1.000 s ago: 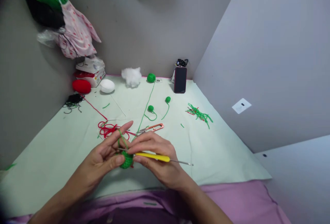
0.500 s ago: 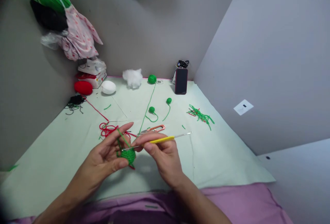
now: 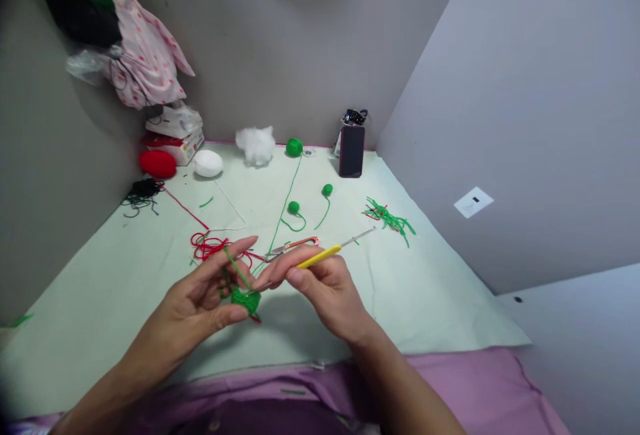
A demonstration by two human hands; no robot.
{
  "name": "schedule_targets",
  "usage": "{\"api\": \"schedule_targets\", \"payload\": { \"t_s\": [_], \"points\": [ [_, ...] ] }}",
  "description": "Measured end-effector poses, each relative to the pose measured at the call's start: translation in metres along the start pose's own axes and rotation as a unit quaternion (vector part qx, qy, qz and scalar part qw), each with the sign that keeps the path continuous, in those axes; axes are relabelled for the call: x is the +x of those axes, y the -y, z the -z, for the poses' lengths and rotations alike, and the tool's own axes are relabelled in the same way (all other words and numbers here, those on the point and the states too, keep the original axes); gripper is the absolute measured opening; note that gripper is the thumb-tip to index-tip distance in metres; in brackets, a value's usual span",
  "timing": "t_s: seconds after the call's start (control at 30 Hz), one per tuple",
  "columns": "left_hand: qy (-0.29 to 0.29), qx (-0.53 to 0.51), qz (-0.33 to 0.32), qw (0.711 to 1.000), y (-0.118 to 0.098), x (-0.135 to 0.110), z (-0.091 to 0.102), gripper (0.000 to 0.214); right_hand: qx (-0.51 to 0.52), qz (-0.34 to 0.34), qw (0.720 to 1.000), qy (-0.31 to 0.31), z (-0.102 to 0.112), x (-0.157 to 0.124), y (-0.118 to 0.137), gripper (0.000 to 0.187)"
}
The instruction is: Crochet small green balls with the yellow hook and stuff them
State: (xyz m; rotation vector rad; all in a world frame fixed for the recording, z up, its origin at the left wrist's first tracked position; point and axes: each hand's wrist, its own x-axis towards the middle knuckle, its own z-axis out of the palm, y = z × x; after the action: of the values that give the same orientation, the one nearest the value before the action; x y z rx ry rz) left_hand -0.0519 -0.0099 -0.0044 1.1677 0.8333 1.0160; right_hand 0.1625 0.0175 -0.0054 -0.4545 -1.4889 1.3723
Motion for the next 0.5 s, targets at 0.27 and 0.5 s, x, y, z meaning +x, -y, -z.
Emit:
{"api": "schedule_targets", "payload": {
  "t_s": [0.27,0.5],
  "points": [
    [-0.023,0.065,0.004,0.998,0.003,0.002,-0.001,0.069,-0.231,0.082,0.967,0.07,0.0,0.0,0.024,0.019],
    [-0.115,0.011,0.0,0.993,0.004,0.0,-0.011,0.076,-0.538,0.281,0.794,0.026,-0.022,-0.003,0.011,0.013]
  ]
}}
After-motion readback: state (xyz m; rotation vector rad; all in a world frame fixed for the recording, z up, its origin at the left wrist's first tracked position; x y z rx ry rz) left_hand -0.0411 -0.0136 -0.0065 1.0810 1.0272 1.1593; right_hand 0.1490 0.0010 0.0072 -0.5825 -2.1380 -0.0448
